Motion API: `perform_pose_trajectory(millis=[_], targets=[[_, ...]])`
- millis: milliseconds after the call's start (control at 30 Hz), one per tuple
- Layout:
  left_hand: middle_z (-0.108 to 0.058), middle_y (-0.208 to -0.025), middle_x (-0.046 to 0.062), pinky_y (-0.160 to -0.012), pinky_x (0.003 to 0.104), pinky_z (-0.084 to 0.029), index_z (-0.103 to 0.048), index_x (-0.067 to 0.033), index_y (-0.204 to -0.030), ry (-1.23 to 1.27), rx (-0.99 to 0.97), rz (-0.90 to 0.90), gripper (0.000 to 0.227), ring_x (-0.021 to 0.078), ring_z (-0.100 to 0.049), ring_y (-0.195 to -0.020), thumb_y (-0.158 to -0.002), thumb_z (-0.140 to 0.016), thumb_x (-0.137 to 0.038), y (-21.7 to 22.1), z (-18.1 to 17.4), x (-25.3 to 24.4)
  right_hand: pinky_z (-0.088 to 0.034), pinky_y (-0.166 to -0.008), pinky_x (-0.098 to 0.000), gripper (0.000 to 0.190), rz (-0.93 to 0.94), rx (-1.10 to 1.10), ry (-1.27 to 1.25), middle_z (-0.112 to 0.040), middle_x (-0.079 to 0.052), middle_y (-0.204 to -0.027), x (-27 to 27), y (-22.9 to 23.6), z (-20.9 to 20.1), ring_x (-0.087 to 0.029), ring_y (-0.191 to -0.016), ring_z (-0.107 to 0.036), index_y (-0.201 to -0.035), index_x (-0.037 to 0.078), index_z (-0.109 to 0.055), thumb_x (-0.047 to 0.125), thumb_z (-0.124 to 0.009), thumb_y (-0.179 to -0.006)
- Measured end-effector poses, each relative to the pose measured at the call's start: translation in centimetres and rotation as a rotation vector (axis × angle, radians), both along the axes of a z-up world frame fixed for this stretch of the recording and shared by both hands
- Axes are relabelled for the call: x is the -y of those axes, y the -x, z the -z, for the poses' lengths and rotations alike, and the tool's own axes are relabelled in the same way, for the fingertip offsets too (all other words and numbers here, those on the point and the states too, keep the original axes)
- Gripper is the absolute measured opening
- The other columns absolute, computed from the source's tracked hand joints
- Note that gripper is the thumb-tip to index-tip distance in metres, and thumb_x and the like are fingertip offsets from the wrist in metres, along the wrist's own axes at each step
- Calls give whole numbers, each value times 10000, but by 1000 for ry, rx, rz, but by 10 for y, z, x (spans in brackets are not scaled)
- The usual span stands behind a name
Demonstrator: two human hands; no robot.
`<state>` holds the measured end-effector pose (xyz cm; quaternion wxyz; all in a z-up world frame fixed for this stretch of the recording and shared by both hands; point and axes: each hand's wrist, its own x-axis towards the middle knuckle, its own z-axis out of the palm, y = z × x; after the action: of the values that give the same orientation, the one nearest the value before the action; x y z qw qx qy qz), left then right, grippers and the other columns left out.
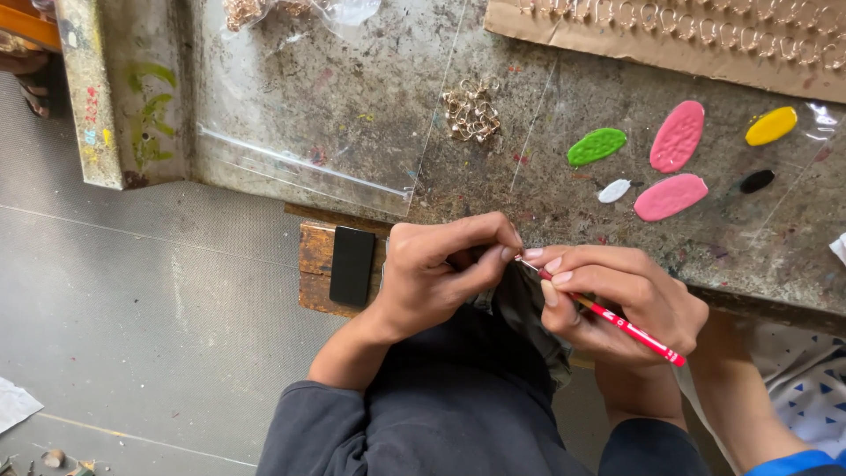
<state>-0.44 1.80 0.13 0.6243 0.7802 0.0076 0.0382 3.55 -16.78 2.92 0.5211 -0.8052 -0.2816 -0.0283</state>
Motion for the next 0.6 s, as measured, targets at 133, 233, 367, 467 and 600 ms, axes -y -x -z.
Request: perform_pose_trajectory(millis=[133, 233, 367, 467, 600], targets=[[-619, -741, -46, -535, 182, -408, -692, -102, -995, -7, -2, -13, 81, 39, -456, -535, -981, -677, -23, 1, 2, 0, -623, -792, -274, 65, 4, 8, 3, -725, -162, -942, 1, 0, 2, -253, -870, -811, -962, 38, -620, 34, -685, -961], [-604, -739, -47, -539, 184, -397, -690, -102, -986, -10, 0, -8, 79, 41, -441, -537, -982, -670, -26, 1, 2, 0, -629, -790, -274, 57, -5, 4, 3, -719, -161, -949, 0, 0, 0, -262, -880, -815, -960, 35, -618, 39, -675, -965], [-627, -751, -47, -529, 182, -401, -695, -101, -993, -16, 8, -16, 83, 39, -453, -529, -979, -680, -21, 1, 3, 1, -641, -793, -291, 67, -5, -15, -6, -711, -170, -946, -1, 0, -3, -281, -883, -815, -954, 31, -611, 52, -674, -963], [-632, -756, -44, -534, 182, -411, -695, -97, -993, -10, 7, -10, 75, 41, -467, -534, -981, -680, -25, 1, 2, 0, -638, -799, -288, 66, -8, -12, -3, -711, -170, -948, -1, -1, -2, -279, -887, -815, -956, 28, -610, 51, -671, -964], [-626, -757, -41, -535, 183, -411, -689, -94, -984, -4, 13, -9, 75, 45, -466, -539, -983, -670, -21, 0, 1, 0, -627, -787, -279, 69, -12, -2, 6, -716, -166, -944, -1, -1, -4, -274, -889, -815, -954, 31, -605, 52, -670, -966]])
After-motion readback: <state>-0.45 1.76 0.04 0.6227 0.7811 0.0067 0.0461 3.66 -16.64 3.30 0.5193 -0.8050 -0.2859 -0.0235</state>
